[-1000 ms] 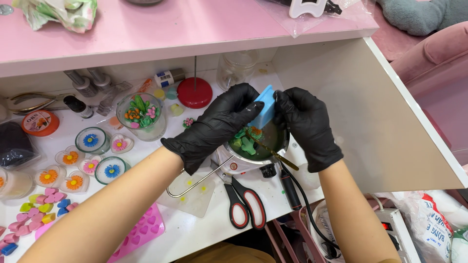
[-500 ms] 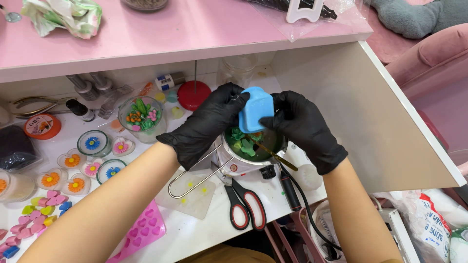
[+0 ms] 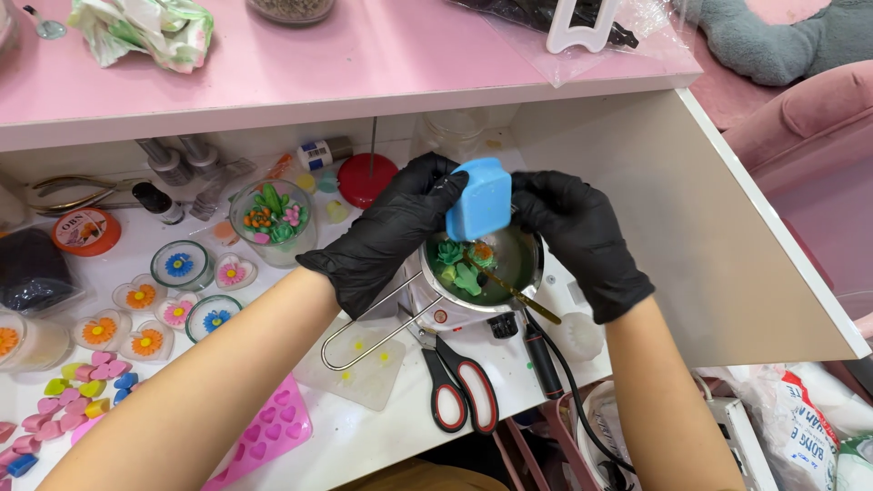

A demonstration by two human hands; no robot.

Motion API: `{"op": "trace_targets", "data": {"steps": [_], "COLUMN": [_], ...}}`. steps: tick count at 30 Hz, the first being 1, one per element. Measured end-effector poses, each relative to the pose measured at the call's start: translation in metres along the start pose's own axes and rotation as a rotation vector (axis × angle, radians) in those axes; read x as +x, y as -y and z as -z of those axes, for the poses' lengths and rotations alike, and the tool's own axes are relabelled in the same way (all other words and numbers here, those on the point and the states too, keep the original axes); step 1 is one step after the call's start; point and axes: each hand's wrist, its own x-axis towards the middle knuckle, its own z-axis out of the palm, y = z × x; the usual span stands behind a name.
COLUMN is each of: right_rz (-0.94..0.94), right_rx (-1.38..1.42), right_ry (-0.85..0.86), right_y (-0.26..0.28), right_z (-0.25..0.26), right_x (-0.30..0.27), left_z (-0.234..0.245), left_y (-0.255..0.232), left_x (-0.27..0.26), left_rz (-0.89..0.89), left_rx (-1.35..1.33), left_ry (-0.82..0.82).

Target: Making candles by melting wax and using molds.

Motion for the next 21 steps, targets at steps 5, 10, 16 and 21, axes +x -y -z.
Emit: {"op": "trace_targets", "data": {"steps": [5, 10, 16, 21], "right_rz": [-0.136, 0.034, 0.237, 0.155], "right_rx": [-0.079, -0.362, -0.361, -0.510], "right_ry": [-0.053, -0.108, 0.029, -0.021], "right_y": [0.037, 0.056, 0.050, 0.096], "right_z": [-0.002, -0.003, -0.001, -0.030], "right_x": [-0.011, -0.026, -0.036, -0.042], "left_z": [0.004, 0.029, 0.076, 0.103], "left_y": [-0.015, -0.042, -0.063, -0.045], "left_x": [-0.009, -0.035, -0.088, -0.154], "left_rz": [-0.097, -0.358, -0.236, -0.175], "left_rx": [0.036, 0.199, 0.394, -0.073], "left_ry": [0.047, 0.076, -0.054, -0.043]}}
